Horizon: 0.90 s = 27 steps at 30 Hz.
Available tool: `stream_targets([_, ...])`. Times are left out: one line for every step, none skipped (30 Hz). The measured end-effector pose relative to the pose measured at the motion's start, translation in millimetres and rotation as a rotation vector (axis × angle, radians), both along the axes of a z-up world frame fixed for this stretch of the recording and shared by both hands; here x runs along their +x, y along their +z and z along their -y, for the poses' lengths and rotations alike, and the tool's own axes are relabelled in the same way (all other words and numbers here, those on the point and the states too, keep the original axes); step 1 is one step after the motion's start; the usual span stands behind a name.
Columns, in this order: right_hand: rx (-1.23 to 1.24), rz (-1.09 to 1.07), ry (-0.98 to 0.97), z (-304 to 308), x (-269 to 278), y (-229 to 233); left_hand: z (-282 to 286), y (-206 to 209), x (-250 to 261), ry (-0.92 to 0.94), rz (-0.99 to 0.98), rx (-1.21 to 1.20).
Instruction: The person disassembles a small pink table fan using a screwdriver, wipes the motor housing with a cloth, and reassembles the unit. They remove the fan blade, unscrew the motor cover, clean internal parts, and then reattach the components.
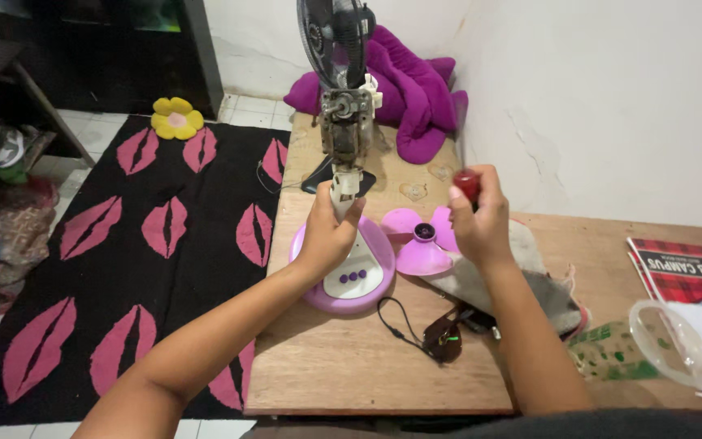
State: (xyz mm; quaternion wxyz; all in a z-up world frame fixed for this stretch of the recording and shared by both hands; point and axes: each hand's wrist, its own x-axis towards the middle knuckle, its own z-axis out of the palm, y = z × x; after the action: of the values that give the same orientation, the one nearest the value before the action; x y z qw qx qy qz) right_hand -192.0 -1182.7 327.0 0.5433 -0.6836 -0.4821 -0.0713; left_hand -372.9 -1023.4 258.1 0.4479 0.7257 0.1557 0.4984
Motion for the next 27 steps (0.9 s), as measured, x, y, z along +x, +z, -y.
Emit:
stream_targets([-0.014,0.092,0.031,2.2,-6.5,9.2,1.7,-1.4,0.9,0.0,0.002,0.0])
stream_targets([-0.027,0.184,0.058,5.1,-11.1,19.3,2.2,-1.9,1.6,-0.004,0.003,0.001])
stream_targets([-0.066,0.196,0.098,7.9,-14.1,30.4,1.7,-1.3,2.7,-0.008,0.005,0.002])
stream_targets([-0.108,0.202,0.138,11.5,-18.2,40.0,0.7,-0.7,2.2,0.002,-0.04,-0.029])
stream_targets([-0.151,0.208,0.179,14.4,-21.0,49.6,-2.1,1.1,2.3,0.011,-0.084,-0.06])
stream_targets([-0.153,0.297,0.182,16.1,-21.8,59.0,-5.5,3.4,2.1,0.021,-0.131,-0.091])
stream_targets([-0.155,0.386,0.185,16.0,-21.0,68.3,-10.5,6.1,1.7,-0.004,-0.143,-0.088])
stream_targets([-0.16,0.478,0.188,16.1,-20.8,76.1,-15.5,8.5,1.7,-0.03,-0.151,-0.088])
stream_targets([-0.168,0.487,0.196,14.7,-20.3,82.5,-20.9,10.6,2.4,-0.056,-0.16,-0.088])
stream_targets([-0.177,0.496,0.202,12.9,-18.5,87.8,-27.3,13.4,6.1,-0.131,-0.192,-0.159])
stream_targets([-0.185,0.504,0.209,12.8,-17.3,91.2,-33.4,16.4,10.5,-0.206,-0.223,-0.23])
stream_targets([-0.199,0.491,0.22,13.1,-16.3,95.3,-37.5,19.5,13.5,-0.281,-0.249,-0.293])
stream_targets([-0.212,0.479,0.231,13.6,-15.1,99.2,-38.0,19.8,13.5,-0.277,-0.24,-0.271])
stream_targets([-0.229,0.465,0.243,14.0,-13.7,102.3,-37.6,18.5,12.9,-0.272,-0.233,-0.253])
stream_targets([-0.233,0.485,0.263,14.4,-11.9,105.2,-37.6,17.1,13.1,-0.268,-0.226,-0.235])
stream_targets([-0.239,0.503,0.283,15.5,-10.6,107.7,-36.7,14.7,14.0,-0.278,-0.202,-0.256])
stream_targets([-0.246,0.521,0.303,16.4,-9.6,109.9,-35.9,12.1,15.3,-0.288,-0.177,-0.276])
stream_targets([-0.243,0.539,0.311,17.8,-8.8,112.2,-35.0,9.3,17.0,-0.297,-0.15,-0.297])
stream_targets([-0.24,0.558,0.318,19.6,-8.2,114.6,-35.9,7.3,18.4,-0.292,-0.14,-0.263])
stream_targets([-0.238,0.569,0.325,21.8,-9.5,115.4,-37.4,5.1,17.5,-0.286,-0.136,-0.231])
stream_targets([-0.223,0.558,0.314,22.6,-10.4,116.7,-38.2,2.8,17.0,-0.281,-0.132,-0.199])
stream_targets([-0.206,0.547,0.299,22.3,-10.8,117.6,-38.8,0.5,17.6,-0.282,-0.124,-0.199])
stream_targets([-0.189,0.535,0.284,22.0,-11.9,117.5,-39.0,-1.6,18.1,-0.284,-0.117,-0.199])
stream_targets([-0.198,0.548,0.258,21.6,-13.1,117.9,-39.9,-1.7,20.0,-0.287,-0.105,-0.194])
stream_targets([-0.208,0.561,0.232,21.0,-14.3,117.8,-40.2,-1.7,21.3,-0.283,-0.107,-0.201])
stream_targets([-0.217,0.573,0.208,20.5,-15.6,117.2,-40.0,-2.2,21.2,-0.278,-0.109,-0.207])
stream_targets([-0.218,0.578,0.218,19.9,-15.8,117.0,-39.9,-2.8,20.9,-0.272,-0.111,-0.214])
